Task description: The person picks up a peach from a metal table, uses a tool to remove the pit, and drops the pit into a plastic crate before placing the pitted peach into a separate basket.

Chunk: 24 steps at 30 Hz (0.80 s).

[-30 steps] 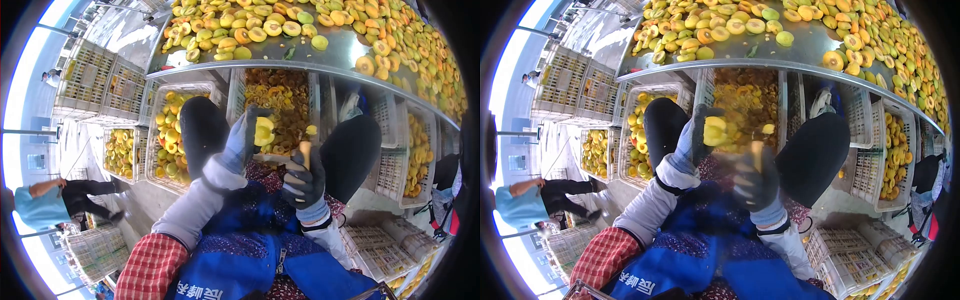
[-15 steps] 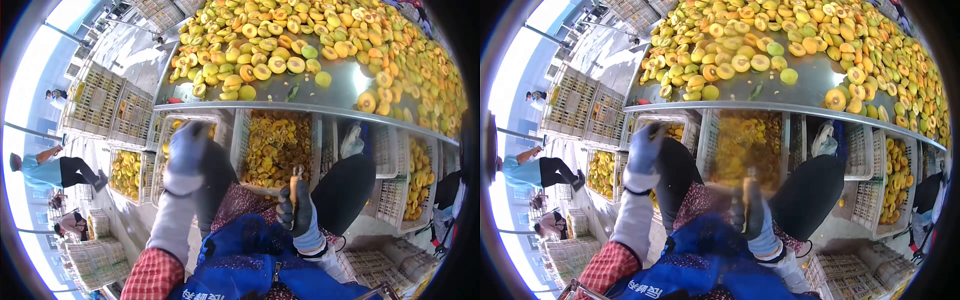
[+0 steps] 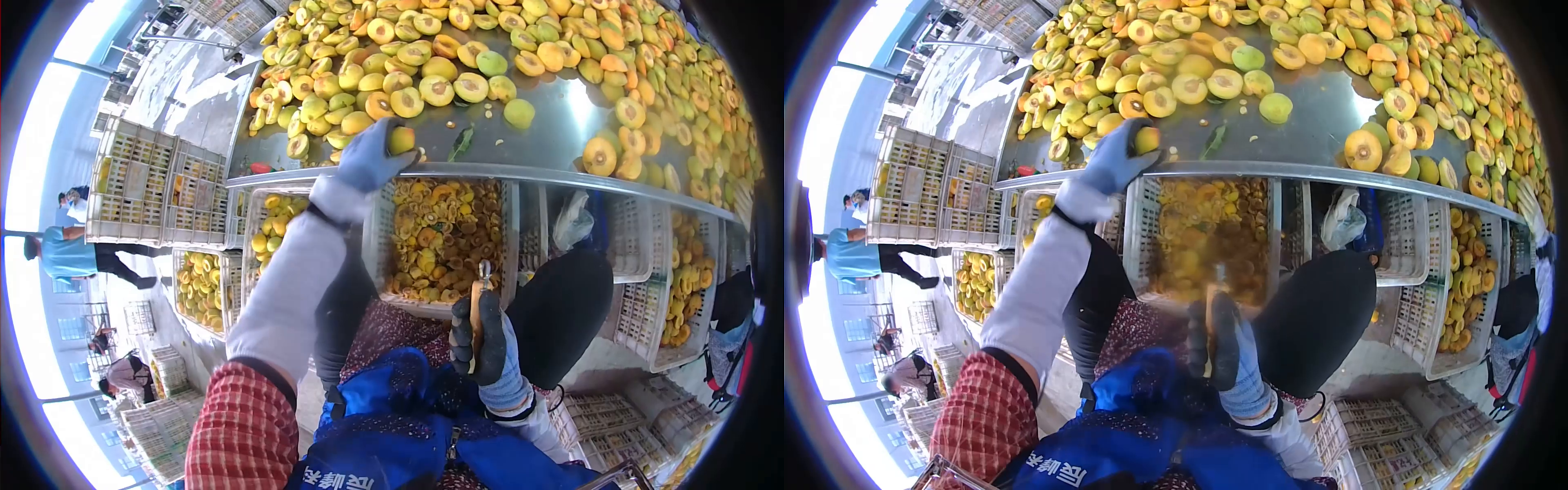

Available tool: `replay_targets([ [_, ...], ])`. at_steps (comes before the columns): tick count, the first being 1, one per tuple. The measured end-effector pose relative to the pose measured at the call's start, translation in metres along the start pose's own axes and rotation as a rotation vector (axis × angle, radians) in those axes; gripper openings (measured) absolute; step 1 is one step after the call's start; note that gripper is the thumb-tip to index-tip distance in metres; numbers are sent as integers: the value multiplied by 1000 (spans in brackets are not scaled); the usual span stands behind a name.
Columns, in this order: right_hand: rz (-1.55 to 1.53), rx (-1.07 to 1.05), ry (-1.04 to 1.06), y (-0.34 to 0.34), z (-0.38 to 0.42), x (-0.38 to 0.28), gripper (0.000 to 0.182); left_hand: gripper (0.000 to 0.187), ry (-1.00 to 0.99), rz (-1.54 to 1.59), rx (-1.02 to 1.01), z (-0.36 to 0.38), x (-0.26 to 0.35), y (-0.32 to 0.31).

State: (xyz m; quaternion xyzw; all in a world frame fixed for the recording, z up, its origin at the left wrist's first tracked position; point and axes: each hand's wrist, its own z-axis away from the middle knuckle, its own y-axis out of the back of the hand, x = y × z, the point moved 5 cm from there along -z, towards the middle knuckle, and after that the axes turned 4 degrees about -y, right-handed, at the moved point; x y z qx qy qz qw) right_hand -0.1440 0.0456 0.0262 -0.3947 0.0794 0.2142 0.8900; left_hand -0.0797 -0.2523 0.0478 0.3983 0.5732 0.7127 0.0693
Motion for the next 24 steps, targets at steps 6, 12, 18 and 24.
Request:
replay_targets([
  [6,397,21,176,-9,2,-4,36,63,-28,1412,17,130,69,-15],
  [12,1497,99,1388,-47,40,5,41,43,149,1661,166,185,73,-45],
  [18,1476,-3,930,-43,45,22,46,26,97,1281,389,207,85,-33],
  [24,1332,7,1056,-28,43,40,44,26,-31,1149,333,215,102,-17],
])
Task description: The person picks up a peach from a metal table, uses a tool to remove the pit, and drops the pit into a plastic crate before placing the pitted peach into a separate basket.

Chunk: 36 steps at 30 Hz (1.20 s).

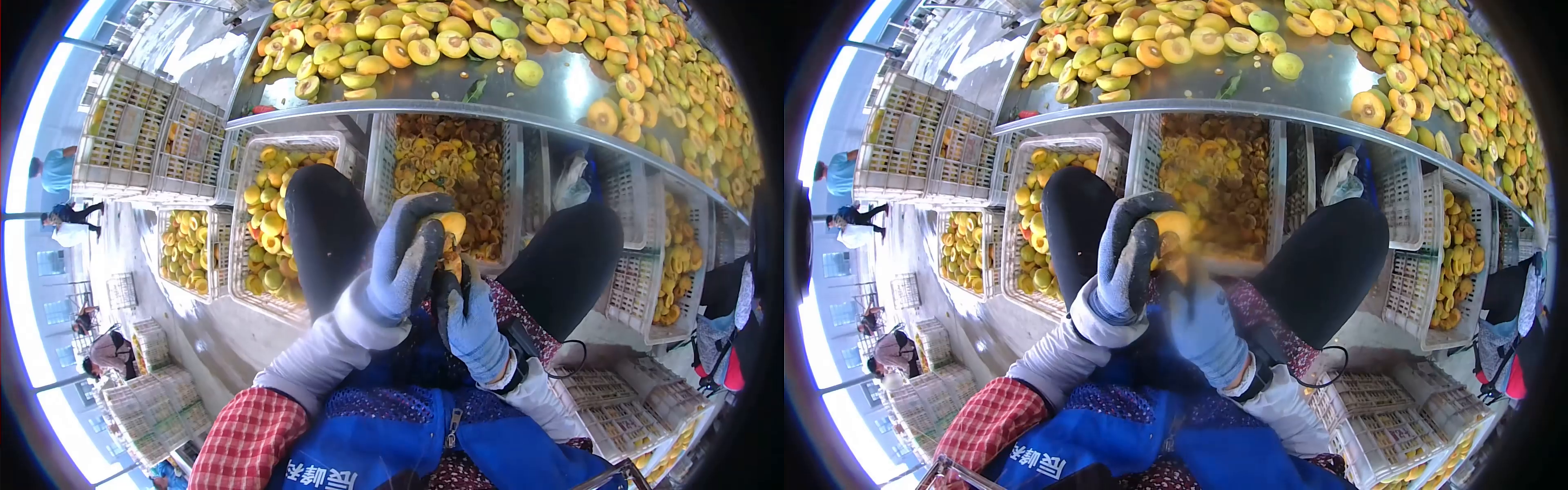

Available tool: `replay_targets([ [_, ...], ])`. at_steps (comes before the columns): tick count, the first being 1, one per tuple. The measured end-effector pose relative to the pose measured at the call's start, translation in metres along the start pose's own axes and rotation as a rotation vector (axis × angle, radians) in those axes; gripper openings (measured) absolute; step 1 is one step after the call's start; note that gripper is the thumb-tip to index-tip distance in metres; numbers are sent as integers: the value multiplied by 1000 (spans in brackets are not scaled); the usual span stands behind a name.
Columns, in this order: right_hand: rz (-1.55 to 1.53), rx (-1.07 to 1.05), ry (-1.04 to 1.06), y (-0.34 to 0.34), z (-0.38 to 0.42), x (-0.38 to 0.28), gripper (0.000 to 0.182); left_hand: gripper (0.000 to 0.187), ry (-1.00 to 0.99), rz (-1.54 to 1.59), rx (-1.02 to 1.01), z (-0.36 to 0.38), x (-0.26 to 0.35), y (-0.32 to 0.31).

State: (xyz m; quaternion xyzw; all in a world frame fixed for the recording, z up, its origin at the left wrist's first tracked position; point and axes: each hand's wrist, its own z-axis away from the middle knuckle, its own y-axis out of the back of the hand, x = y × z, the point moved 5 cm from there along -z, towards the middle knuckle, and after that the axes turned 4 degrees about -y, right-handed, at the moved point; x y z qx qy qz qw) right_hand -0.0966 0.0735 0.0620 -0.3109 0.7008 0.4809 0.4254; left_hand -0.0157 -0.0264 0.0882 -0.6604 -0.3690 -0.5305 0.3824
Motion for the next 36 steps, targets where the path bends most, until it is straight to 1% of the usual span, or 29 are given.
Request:
replay_targets([
  [1,-4,71,34,-1,5,3,44,26,-103,-36,-26,1,0,-1],
  [2,-3,72,32,-6,10,10,44,26,-102,-35,-27,3,0,-1],
  [4,-55,16,137,-9,16,18,43,29,-66,-20,-20,6,-1,-2],
  [5,-56,14,132,-7,19,22,43,29,-61,-21,-19,8,-3,-2],
  [7,-633,-239,-292,-13,19,40,43,32,-76,-78,-37,7,-7,-3],
  [8,-635,-239,-293,-13,21,48,43,32,-75,-79,-37,6,-8,-2],
  [10,-198,-194,-252,-12,26,61,42,35,121,112,-85,3,-19,-4],
  [11,79,-284,-92,-11,25,60,43,33,266,258,-129,2,-30,-3],
  [12,78,-284,-92,-6,18,52,43,33,267,257,-129,0,-34,4],
  [14,441,-104,294,2,11,18,43,42,350,114,-247,1,-41,8],
  [15,434,-106,289,-3,14,19,43,36,317,19,-163,1,-36,6],
  [16,254,-82,173,-6,18,26,44,36,323,16,-163,4,-34,1],
  [17,77,-57,59,-9,22,34,44,29,311,44,-79,5,-31,0],
  [18,77,-57,58,-16,29,42,44,23,294,74,5,5,-30,-1],
  [19,2,-100,-1,-26,37,53,45,23,296,75,4,6,-29,-4],
  [20,-73,-142,-62,-32,43,62,46,23,208,5,17,6,-25,-6],
  [21,-72,-141,-64,-29,42,64,46,23,119,-63,28,6,-20,-8],
  [22,-517,-211,-264,-30,44,75,47,23,121,-63,28,7,-20,-13],
  [23,-964,-277,-461,-35,47,80,47,23,36,-73,59,8,-15,-16],
  [24,-964,-278,-459,-36,47,79,47,23,-50,-85,90,8,-9,-18],
  [25,-956,-214,-481,-36,47,78,49,26,-26,-89,35,8,-7,-20],
  [26,-946,-148,-506,-34,47,78,51,26,-26,-89,33,6,-9,-20],
  [27,-946,-147,-507,-28,42,69,51,27,31,40,53,6,-14,-21],
  [28,-741,-109,-377,-12,31,51,51,29,86,170,70,5,-19,-22],
  [29,-536,-71,-248,-2,25,39,52,33,69,166,97,3,-16,-23],
  [30,-538,-67,-247,-3,25,40,52,33,68,163,93,3,-14,-23],
  [32,-424,-33,-194,-6,26,44,52,36,-25,-43,96,6,-7,-21],
  [33,-211,-68,-70,-6,24,36,50,38,39,104,133,8,-13,-21],
  [36,-217,-121,-100,2,20,24,50,38,30,118,123,11,-9,-19],
])
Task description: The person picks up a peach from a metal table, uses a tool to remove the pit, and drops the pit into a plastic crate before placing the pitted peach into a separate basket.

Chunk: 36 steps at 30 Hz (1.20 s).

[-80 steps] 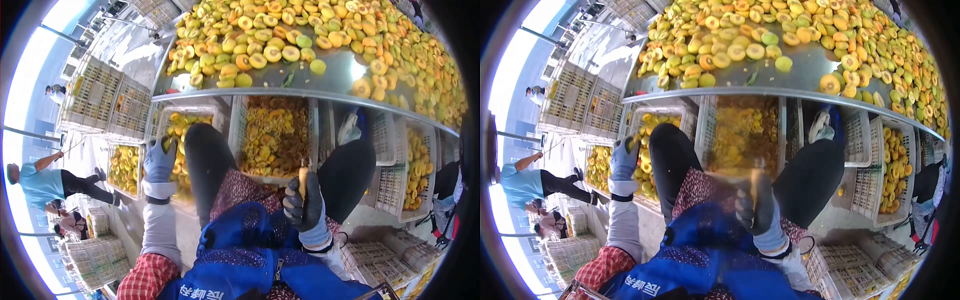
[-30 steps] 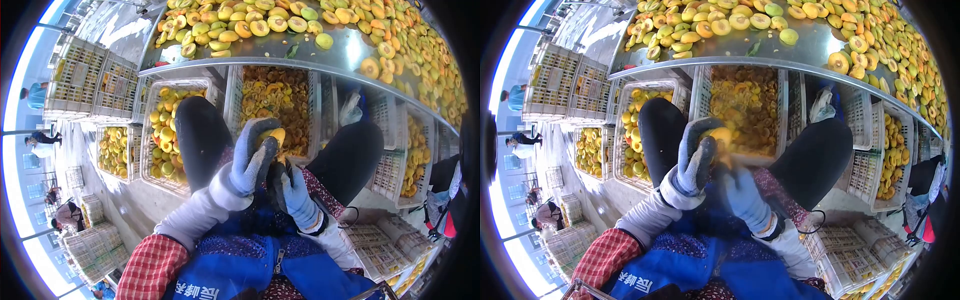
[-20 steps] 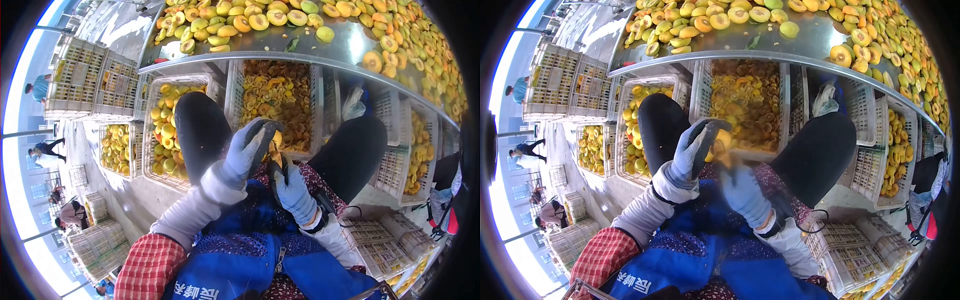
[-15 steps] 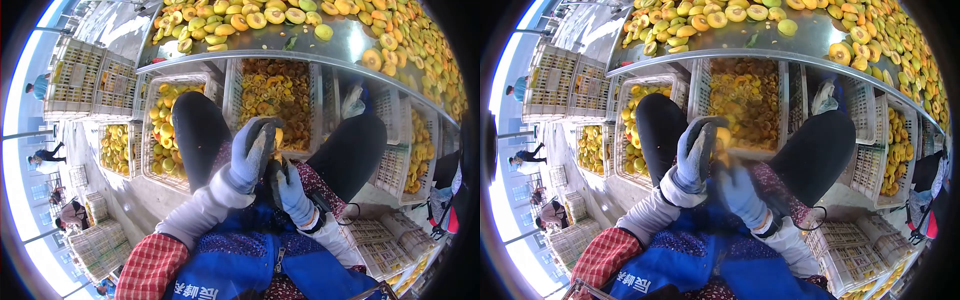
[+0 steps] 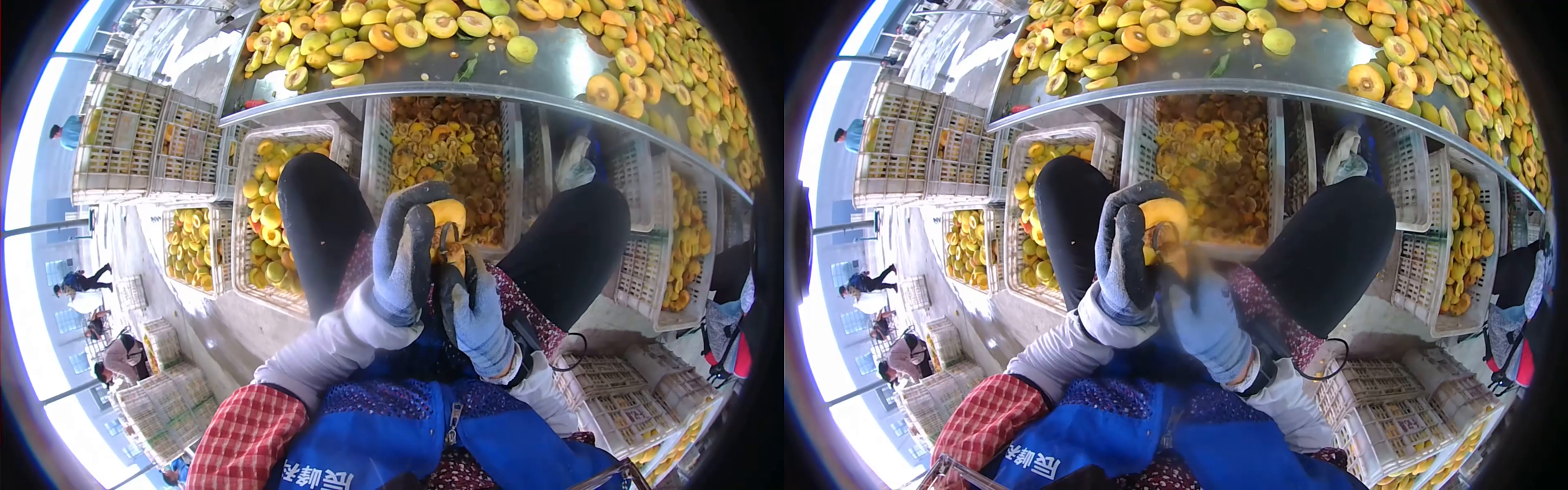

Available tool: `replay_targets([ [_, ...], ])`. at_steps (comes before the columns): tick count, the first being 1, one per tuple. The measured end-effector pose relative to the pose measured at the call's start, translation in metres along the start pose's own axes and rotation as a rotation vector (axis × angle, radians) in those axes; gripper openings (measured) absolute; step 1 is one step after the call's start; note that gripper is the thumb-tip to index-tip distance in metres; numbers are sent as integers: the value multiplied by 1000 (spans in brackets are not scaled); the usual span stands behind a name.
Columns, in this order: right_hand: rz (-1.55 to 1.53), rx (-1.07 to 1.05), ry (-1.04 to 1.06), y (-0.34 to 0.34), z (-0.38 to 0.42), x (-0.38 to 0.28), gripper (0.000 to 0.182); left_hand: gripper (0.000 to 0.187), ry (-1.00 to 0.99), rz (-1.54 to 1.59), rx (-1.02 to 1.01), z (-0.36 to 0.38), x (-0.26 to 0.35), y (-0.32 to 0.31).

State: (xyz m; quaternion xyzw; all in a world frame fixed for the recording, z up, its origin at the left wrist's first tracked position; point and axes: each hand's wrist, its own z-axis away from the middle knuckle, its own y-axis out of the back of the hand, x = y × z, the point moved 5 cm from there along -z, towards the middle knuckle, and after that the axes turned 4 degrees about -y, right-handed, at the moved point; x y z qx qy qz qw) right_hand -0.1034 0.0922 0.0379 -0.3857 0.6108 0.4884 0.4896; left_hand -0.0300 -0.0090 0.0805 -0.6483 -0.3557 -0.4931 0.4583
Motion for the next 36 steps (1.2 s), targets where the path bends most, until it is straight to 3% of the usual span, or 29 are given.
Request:
replay_targets([
  [5,42,25,19,1,-2,-18,50,31,-218,-157,-26,2,8,5],
  [7,20,16,-2,-3,-2,-17,51,31,-526,-516,-109,5,25,0],
  [10,-180,28,-143,-8,2,0,56,31,-556,-495,-108,5,27,0],
  [15,-231,-27,54,2,-5,-14,58,32,-562,-515,-168,2,28,-7],
  [19,-137,-81,39,4,-7,-21,57,30,-370,-409,-174,3,15,1],
  [20,-193,-67,8,1,-6,-18,57,38,-296,-312,-195,3,9,3],
  [21,-248,-55,-21,-1,-5,-16,57,38,-297,-313,-195,1,11,1],
  [23,-275,-61,-27,-3,-4,-16,57,32,-486,-463,-137,0,27,-6],
  [31,-204,10,-2,-12,9,11,53,29,-513,-516,-170,-6,24,0],
  [33,667,9,349,-12,14,-3,50,28,-545,-557,-219,-9,25,-1],
  [35,1542,9,698,-21,18,-4,46,26,-339,-371,-308,-17,22,-3],
  [36,1982,4,868,-26,21,2,45,26,-335,-372,-306,-19,20,-3],
])
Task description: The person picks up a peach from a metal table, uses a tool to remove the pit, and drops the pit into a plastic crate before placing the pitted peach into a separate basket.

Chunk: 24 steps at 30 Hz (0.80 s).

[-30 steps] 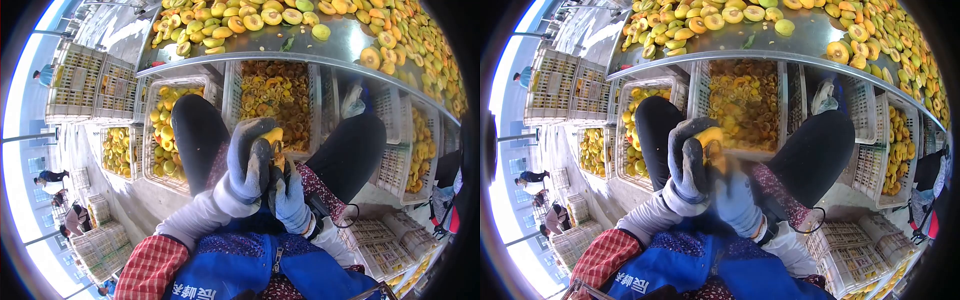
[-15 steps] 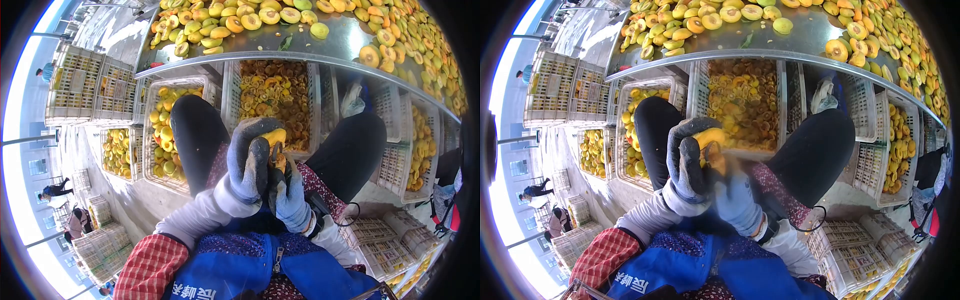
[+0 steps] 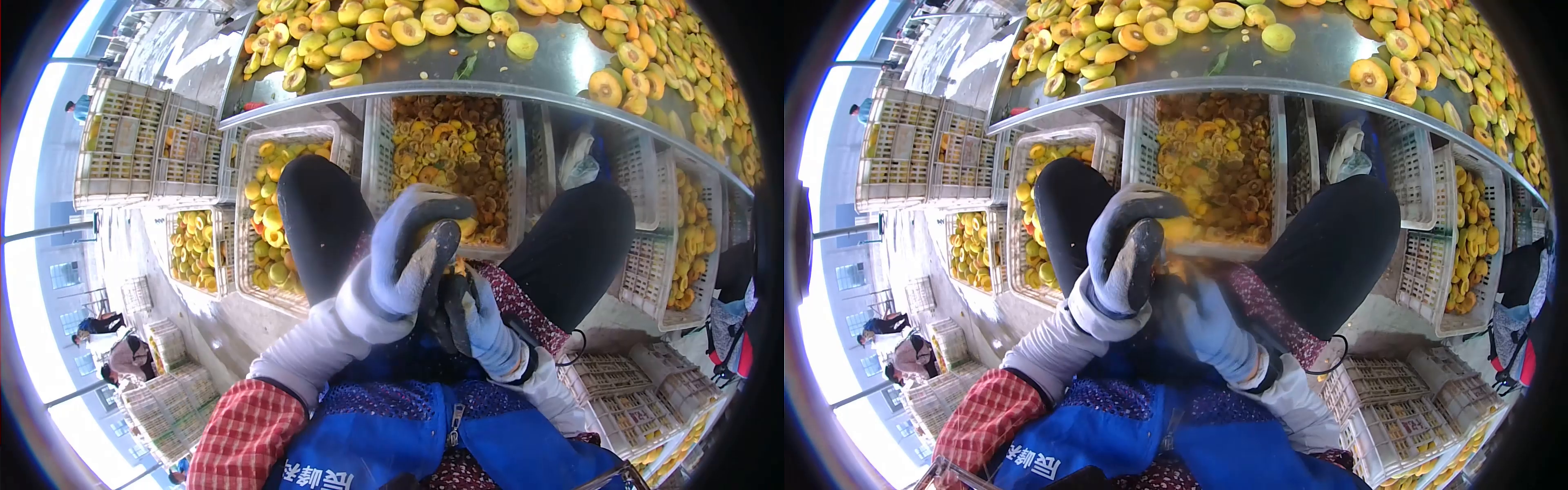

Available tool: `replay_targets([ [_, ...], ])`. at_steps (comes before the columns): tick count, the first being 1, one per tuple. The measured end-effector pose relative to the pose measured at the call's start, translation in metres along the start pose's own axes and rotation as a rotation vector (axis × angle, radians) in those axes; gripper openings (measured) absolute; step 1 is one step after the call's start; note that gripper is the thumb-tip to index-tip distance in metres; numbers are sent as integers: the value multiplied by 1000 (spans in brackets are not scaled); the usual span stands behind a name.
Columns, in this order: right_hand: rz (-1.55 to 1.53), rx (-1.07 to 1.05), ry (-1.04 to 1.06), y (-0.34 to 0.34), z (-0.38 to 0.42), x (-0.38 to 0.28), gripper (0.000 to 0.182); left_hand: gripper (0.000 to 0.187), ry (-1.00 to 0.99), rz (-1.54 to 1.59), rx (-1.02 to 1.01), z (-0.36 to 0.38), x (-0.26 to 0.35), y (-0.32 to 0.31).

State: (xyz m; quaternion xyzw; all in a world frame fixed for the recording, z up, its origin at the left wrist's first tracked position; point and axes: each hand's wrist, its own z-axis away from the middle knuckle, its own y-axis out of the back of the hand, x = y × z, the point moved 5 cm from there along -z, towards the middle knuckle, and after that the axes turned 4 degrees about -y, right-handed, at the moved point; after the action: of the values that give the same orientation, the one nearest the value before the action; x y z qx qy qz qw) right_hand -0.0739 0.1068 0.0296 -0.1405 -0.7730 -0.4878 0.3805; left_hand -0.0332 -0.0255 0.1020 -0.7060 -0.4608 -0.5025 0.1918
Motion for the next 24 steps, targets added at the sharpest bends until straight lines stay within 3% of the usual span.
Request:
replay_targets([
  [1,-6,-1,5,1,1,-2,45,25,68,143,-33,1,-6,-5],
  [3,1026,-16,351,-12,1,-17,40,25,263,345,-89,3,-13,-9],
  [6,2573,-46,877,-34,6,-12,34,26,351,358,-75,3,-19,-13],
  [7,2573,-49,878,-37,6,-17,34,27,391,335,-203,1,-20,-10],
  [9,2441,283,1314,-50,18,-34,32,27,431,306,-317,-10,-25,-2],
  [10,2440,283,1314,-46,15,-32,32,28,469,274,-430,-10,-26,-4],
  [11,2605,135,1318,-38,7,-22,30,27,604,377,-361,-7,-28,-6],
  [12,2767,-27,1306,-32,0,-9,28,27,603,371,-353,-4,-28,-8],
  [13,2769,-28,1300,-31,-2,-5,28,25,537,275,-285,-3,-29,-8],
  [15,2634,210,1174,-29,-4,-8,27,20,411,120,-182,-3,-29,-8],
  [19,2506,410,1081,-14,-9,10,34,24,320,158,-182,-2,-23,-14],
  [21,2273,532,803,-10,-4,0,41,28,324,253,-226,-3,-22,-18],
  [22,2280,532,797,-11,-6,2,41,28,317,249,-223,-4,-24,-18],
  [24,1977,287,266,8,-21,20,44,36,568,676,-258,3,-34,-30],
])
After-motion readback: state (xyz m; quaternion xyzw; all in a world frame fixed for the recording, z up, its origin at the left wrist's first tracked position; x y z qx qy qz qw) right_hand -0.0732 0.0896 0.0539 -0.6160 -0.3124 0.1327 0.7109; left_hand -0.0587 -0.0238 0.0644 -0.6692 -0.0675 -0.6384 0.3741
